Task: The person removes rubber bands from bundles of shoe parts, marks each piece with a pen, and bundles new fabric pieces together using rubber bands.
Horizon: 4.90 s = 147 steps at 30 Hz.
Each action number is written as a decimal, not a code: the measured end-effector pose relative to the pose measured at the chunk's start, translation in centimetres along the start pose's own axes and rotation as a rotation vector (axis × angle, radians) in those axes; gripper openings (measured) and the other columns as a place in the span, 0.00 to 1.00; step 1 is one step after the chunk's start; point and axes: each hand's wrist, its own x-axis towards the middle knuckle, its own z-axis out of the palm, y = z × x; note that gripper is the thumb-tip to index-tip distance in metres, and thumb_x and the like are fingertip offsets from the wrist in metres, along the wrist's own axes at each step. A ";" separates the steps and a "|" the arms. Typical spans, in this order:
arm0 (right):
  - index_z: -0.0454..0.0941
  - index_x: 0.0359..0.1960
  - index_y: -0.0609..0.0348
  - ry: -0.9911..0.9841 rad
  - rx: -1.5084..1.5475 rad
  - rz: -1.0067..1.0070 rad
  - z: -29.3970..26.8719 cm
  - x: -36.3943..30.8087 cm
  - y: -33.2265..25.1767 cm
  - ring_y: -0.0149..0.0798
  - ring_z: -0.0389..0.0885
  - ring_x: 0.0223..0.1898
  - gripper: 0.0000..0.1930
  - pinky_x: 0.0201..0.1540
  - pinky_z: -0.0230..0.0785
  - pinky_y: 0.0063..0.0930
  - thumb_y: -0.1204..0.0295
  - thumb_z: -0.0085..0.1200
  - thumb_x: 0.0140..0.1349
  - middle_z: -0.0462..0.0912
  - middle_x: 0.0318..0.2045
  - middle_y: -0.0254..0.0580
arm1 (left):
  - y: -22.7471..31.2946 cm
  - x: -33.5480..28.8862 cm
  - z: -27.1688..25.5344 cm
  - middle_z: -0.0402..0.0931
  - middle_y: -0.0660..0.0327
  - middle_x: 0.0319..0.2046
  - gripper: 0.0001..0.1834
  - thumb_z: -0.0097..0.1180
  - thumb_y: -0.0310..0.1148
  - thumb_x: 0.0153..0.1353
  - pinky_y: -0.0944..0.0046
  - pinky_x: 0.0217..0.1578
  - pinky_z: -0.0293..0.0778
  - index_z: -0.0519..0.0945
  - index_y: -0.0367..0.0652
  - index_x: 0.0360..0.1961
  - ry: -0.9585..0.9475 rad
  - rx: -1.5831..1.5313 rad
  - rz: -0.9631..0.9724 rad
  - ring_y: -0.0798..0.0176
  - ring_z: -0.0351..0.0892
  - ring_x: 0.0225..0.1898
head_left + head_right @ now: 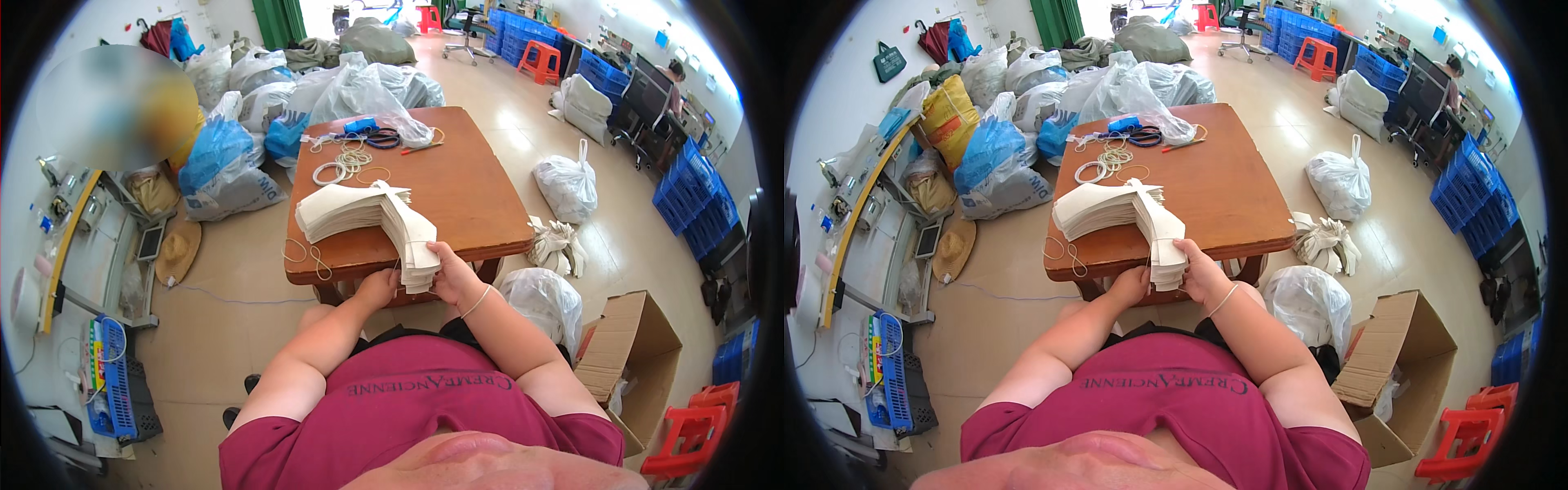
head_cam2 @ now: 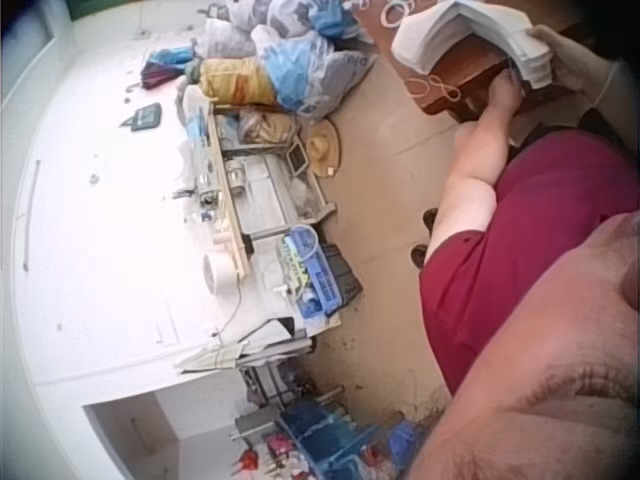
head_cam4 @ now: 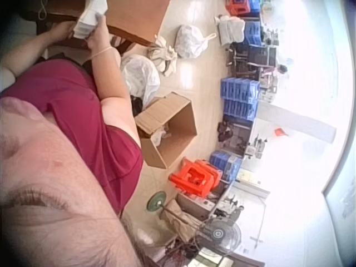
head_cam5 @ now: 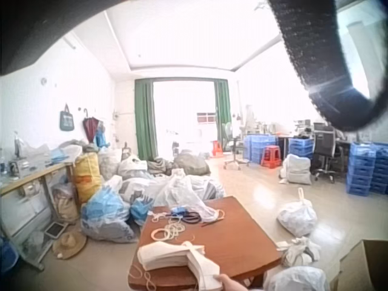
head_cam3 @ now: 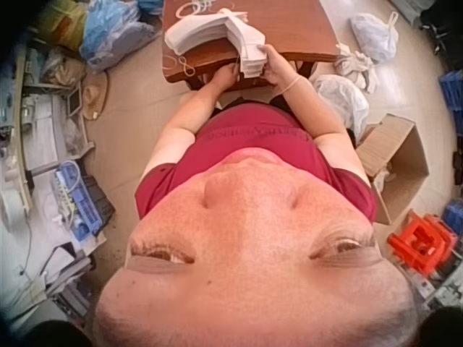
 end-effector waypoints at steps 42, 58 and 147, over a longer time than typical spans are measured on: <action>0.80 0.37 0.70 0.170 -0.550 -0.772 -1.1 -1.2 -0.8 0.37 0.80 0.33 0.17 0.42 0.73 0.29 0.62 0.54 0.66 0.80 0.30 0.48 | 9.1 -1.5 -4.6 0.78 0.57 0.49 0.29 0.61 0.49 0.58 0.54 0.51 0.72 0.74 0.42 0.55 -0.247 -1.274 -0.366 0.58 0.77 0.50; 0.79 0.41 0.70 -0.736 -0.179 -0.599 1.9 -5.9 -8.5 0.39 0.75 0.51 0.14 0.56 0.64 0.29 0.82 0.45 0.54 0.79 0.45 0.47 | 9.3 -1.6 -4.6 0.77 0.55 0.51 0.36 0.67 0.51 0.53 0.53 0.56 0.66 0.73 0.39 0.56 -0.221 -1.187 -0.399 0.56 0.74 0.54; 0.81 0.25 0.50 -0.344 -1.013 -0.872 -3.6 1.1 3.0 0.51 0.61 0.60 0.04 0.66 0.46 0.41 0.68 0.61 0.46 0.76 0.48 0.44 | 3.9 0.5 -7.0 0.72 0.69 0.28 0.09 0.50 0.25 0.57 0.72 0.23 0.60 0.76 0.47 0.38 -0.265 -1.338 -0.167 0.73 0.61 0.20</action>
